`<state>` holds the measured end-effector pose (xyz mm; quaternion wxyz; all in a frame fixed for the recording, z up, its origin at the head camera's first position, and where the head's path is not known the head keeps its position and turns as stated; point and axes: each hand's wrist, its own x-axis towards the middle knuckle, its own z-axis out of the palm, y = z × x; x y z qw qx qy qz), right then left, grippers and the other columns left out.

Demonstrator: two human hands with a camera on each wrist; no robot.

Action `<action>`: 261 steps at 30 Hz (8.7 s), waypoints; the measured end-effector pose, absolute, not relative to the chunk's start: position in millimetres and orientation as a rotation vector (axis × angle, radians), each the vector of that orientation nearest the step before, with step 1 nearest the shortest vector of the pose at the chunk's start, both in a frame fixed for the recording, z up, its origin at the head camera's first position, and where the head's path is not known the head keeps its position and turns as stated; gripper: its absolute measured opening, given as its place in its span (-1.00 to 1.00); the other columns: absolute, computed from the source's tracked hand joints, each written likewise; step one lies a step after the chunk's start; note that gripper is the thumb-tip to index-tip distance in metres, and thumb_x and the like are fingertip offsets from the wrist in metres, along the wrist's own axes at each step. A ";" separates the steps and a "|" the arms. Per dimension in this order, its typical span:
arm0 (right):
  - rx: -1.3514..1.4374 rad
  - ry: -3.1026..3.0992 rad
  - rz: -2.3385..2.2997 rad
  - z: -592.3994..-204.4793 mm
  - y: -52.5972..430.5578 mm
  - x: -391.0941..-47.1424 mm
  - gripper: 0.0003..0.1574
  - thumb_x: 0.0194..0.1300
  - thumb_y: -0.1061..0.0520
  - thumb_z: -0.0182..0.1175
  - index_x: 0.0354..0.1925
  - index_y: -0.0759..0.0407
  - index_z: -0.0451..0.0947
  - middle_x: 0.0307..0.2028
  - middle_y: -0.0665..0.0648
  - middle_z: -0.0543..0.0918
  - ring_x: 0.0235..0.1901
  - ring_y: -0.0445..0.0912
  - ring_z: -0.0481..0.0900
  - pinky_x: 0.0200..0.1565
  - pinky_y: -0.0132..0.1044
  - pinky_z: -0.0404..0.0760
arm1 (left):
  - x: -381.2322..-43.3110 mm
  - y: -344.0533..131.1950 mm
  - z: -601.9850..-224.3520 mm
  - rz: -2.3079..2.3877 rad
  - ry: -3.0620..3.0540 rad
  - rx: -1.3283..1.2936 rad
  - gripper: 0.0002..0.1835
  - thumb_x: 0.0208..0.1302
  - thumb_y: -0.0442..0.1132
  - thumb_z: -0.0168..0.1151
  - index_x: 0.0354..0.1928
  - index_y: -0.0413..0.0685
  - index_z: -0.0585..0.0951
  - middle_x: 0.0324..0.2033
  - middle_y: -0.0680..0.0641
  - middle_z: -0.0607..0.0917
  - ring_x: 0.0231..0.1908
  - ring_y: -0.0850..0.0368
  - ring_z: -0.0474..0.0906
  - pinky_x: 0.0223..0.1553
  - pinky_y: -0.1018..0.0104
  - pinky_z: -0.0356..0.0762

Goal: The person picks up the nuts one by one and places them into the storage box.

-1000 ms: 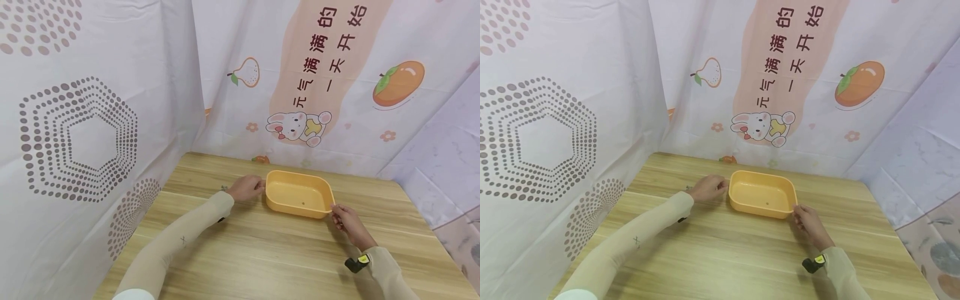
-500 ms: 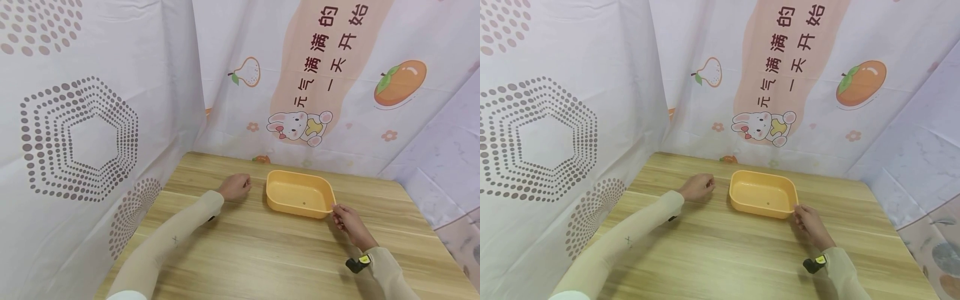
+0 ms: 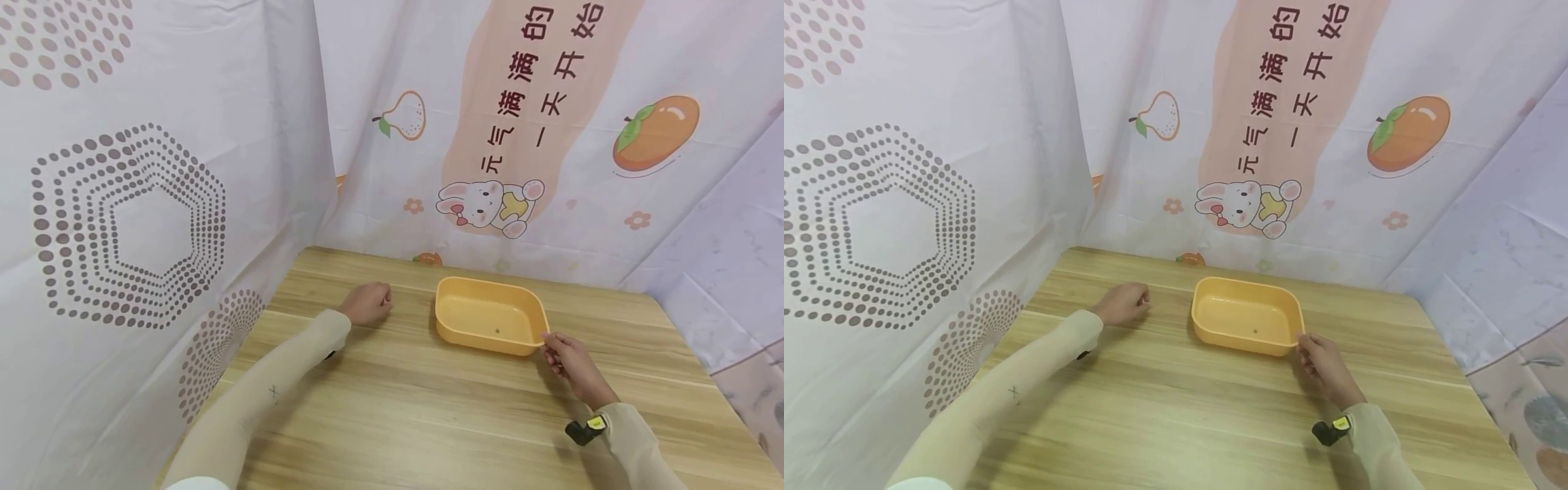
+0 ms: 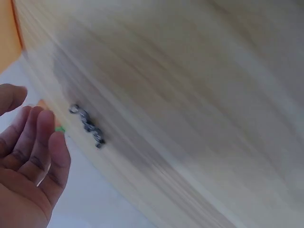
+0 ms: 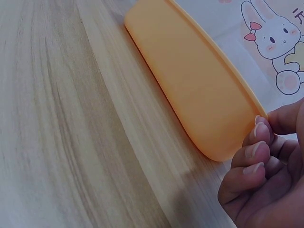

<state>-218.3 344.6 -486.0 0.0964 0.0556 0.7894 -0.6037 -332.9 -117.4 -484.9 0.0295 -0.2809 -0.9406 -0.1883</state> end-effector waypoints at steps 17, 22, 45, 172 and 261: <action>0.185 2.335 -1.794 -484.8 344.1 -219.3 -0.52 0.65 -0.13 -0.06 -0.26 0.20 0.48 -0.51 -0.02 0.43 -0.58 -0.20 0.35 -0.54 -0.37 0.37 | -336.4 -146.6 -491.1 -0.464 -2.995 -0.771 -0.78 0.39 -0.18 0.37 -0.11 -0.19 0.65 -0.17 -0.11 0.74 -0.19 0.04 0.70 -0.22 0.20 0.68; 0.188 2.319 -1.784 -485.7 345.5 -221.2 -0.55 0.68 -0.06 -0.09 -0.27 0.21 0.48 -0.50 0.00 0.43 -0.57 -0.19 0.35 -0.53 -0.36 0.40 | -335.5 -151.2 -491.3 -0.487 -3.028 -0.749 -0.83 0.39 -0.19 0.37 -0.20 -0.15 0.65 -0.27 -0.05 0.72 -0.32 0.14 0.62 -0.30 0.27 0.64; 0.127 2.367 -1.790 -487.9 344.7 -217.2 -0.48 0.67 -0.10 -0.10 -0.20 0.33 0.44 -0.50 0.00 0.41 -0.57 -0.21 0.33 -0.51 -0.36 0.42 | -331.0 -154.3 -498.7 -0.586 -3.031 -0.696 -0.86 0.37 -0.19 0.40 -0.34 -0.01 0.65 -0.41 0.12 0.67 -0.43 0.22 0.53 -0.34 0.27 0.58; 0.163 2.328 -1.787 -485.9 344.2 -218.6 -0.51 0.67 -0.12 -0.09 -0.25 0.21 0.48 -0.50 -0.02 0.42 -0.56 -0.20 0.34 -0.50 -0.35 0.41 | -321.3 -154.8 -472.8 -0.502 -2.934 -0.791 -0.86 0.41 -0.26 0.31 -0.37 -0.01 0.66 -0.46 0.12 0.65 -0.50 0.25 0.49 -0.40 0.34 0.53; 0.139 2.339 -1.805 -488.6 344.9 -216.8 -0.48 0.65 -0.15 -0.05 -0.24 0.26 0.45 -0.50 -0.04 0.41 -0.56 -0.20 0.33 -0.51 -0.36 0.40 | -322.6 -48.6 -448.5 -0.744 -2.849 -1.118 -0.89 0.45 -0.26 0.28 -0.29 -0.03 0.69 -0.39 0.10 0.71 -0.41 0.30 0.56 -0.32 0.46 0.56</action>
